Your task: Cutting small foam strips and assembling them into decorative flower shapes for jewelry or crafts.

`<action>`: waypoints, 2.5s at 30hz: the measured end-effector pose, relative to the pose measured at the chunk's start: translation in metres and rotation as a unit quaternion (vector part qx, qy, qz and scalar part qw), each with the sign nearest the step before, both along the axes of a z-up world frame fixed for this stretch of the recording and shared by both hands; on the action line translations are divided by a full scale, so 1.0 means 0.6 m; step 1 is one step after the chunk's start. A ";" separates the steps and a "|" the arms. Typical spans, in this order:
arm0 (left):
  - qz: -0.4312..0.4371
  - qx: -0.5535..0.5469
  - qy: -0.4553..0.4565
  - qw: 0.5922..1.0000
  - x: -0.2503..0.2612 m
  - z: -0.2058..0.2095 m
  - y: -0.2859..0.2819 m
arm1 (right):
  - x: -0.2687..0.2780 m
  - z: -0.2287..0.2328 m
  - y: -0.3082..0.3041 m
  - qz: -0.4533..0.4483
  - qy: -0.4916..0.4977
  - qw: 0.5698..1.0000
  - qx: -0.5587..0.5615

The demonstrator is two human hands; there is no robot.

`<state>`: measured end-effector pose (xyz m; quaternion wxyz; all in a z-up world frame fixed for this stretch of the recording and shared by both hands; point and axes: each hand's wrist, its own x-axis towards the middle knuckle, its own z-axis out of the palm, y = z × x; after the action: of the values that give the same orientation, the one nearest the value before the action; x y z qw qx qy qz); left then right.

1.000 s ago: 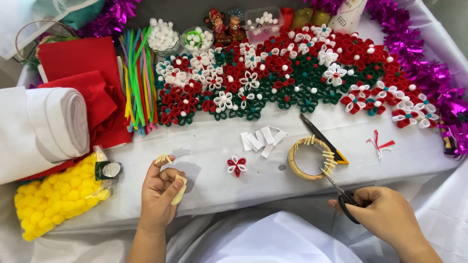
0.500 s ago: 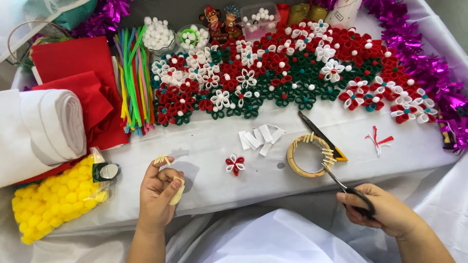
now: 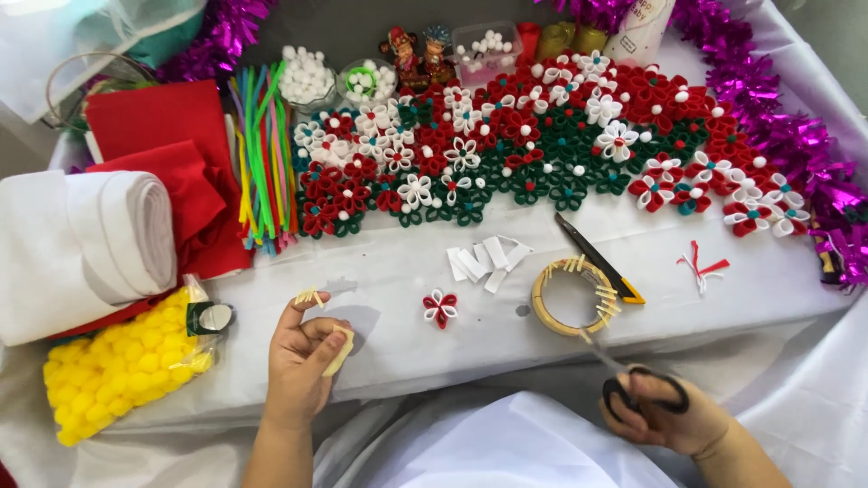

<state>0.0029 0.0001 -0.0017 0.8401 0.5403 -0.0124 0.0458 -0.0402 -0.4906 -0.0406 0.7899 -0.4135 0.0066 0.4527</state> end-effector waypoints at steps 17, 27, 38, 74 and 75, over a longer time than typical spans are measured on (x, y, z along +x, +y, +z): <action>-0.131 0.221 0.024 0.966 -0.057 0.246 -0.200 | -0.020 0.182 0.097 -0.138 -0.384 0.681 -0.608; -0.309 0.522 -0.181 0.774 -0.013 0.203 -0.248 | -0.021 0.015 0.058 -0.136 -0.058 0.989 -0.030; -0.455 0.367 -0.028 0.811 0.047 0.217 -0.325 | -0.011 -0.011 0.069 -0.141 0.064 0.987 0.030; -0.480 -0.013 0.220 0.849 0.070 0.193 -0.340 | -0.031 -0.032 0.106 -0.091 -0.037 0.979 0.180; -0.479 -0.019 0.222 0.849 0.070 0.189 -0.341 | -0.042 -0.084 0.090 -0.122 -0.058 0.978 0.157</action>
<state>0.0452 -0.2042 0.1116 0.7483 0.4473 -0.0817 -0.4830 -0.0656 -0.4365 -0.0911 0.8934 -0.3058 -0.0602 0.3234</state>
